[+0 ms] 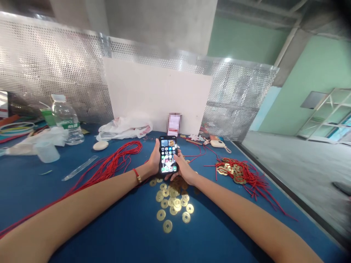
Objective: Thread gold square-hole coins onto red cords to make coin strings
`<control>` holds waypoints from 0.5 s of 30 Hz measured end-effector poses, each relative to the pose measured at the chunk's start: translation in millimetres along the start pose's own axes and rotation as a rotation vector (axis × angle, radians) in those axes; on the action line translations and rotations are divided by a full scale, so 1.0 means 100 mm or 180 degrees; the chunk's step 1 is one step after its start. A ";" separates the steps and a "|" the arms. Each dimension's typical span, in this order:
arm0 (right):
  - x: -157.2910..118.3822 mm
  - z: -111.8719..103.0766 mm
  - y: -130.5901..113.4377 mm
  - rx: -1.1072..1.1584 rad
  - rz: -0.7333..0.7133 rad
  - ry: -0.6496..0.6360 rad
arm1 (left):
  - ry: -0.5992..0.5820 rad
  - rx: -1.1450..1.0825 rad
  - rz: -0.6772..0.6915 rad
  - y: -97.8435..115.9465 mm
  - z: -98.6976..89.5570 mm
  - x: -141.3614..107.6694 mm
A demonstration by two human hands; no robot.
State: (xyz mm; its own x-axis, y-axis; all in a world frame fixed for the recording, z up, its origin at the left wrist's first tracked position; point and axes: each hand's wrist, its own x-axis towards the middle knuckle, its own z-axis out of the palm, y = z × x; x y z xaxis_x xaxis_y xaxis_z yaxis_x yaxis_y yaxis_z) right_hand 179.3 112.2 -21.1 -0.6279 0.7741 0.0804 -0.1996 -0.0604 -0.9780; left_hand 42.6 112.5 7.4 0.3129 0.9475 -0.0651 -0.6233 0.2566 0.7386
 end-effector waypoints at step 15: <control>-0.04 0.09 -0.05 -0.0382 -0.0030 0.0323 | 0.0358 0.0124 0.0202 -0.03 0.05 -0.01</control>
State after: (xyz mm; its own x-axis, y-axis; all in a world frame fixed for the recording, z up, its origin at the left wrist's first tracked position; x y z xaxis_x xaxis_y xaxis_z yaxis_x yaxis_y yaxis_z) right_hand 176.1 103.9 -15.0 -0.5460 0.8343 0.0758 -0.1099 0.0183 -0.9938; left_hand 48.0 109.5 8.9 0.1901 0.9776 -0.0905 -0.6105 0.1899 0.7689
